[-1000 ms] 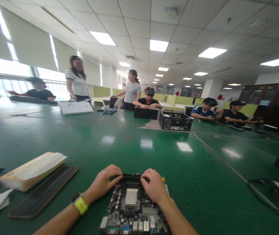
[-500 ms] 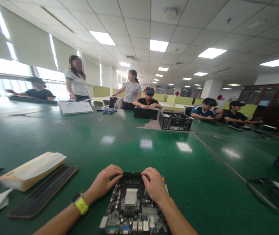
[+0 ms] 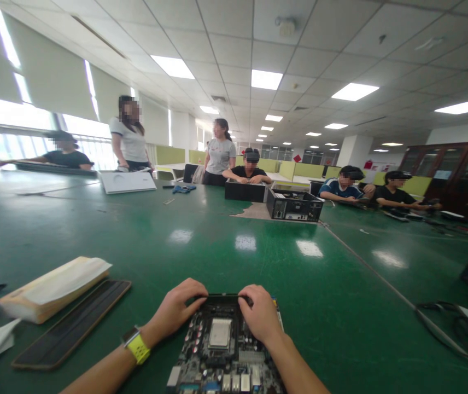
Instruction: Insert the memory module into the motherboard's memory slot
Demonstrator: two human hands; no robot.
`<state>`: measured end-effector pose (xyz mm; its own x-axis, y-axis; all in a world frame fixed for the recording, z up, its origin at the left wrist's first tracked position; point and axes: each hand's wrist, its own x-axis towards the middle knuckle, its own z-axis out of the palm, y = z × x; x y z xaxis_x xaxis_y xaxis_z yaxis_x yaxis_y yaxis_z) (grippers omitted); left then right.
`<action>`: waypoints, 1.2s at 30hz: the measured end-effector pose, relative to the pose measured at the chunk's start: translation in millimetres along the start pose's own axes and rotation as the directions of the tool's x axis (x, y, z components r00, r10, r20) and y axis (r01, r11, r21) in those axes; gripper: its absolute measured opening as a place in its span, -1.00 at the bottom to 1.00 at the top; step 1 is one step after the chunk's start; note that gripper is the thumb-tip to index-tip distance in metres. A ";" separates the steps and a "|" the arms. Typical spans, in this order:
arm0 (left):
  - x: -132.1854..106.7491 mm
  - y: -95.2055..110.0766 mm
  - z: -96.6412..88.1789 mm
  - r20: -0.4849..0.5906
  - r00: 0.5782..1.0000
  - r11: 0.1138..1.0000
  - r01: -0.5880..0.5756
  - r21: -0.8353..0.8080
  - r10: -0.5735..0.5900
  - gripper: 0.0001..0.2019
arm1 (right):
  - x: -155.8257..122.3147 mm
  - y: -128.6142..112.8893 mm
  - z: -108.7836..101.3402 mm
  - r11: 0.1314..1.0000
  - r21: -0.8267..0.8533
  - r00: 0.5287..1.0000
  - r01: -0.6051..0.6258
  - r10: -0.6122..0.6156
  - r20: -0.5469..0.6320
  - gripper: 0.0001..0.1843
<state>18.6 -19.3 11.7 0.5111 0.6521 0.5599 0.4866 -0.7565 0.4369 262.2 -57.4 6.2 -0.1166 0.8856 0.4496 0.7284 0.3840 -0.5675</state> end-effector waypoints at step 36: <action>0.0 -1.9 0.3 -0.039 0.998 0.997 0.049 0.053 -0.047 -0.86 | -0.5 2.8 0.4 0.999 0.007 0.999 -0.032 0.032 -0.025 -0.83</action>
<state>17.9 -17.9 10.7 0.4600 0.6843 0.5659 0.5477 -0.7202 0.4257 264.1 -56.7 4.1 -0.0757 0.8907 0.4483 0.7269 0.3571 -0.5867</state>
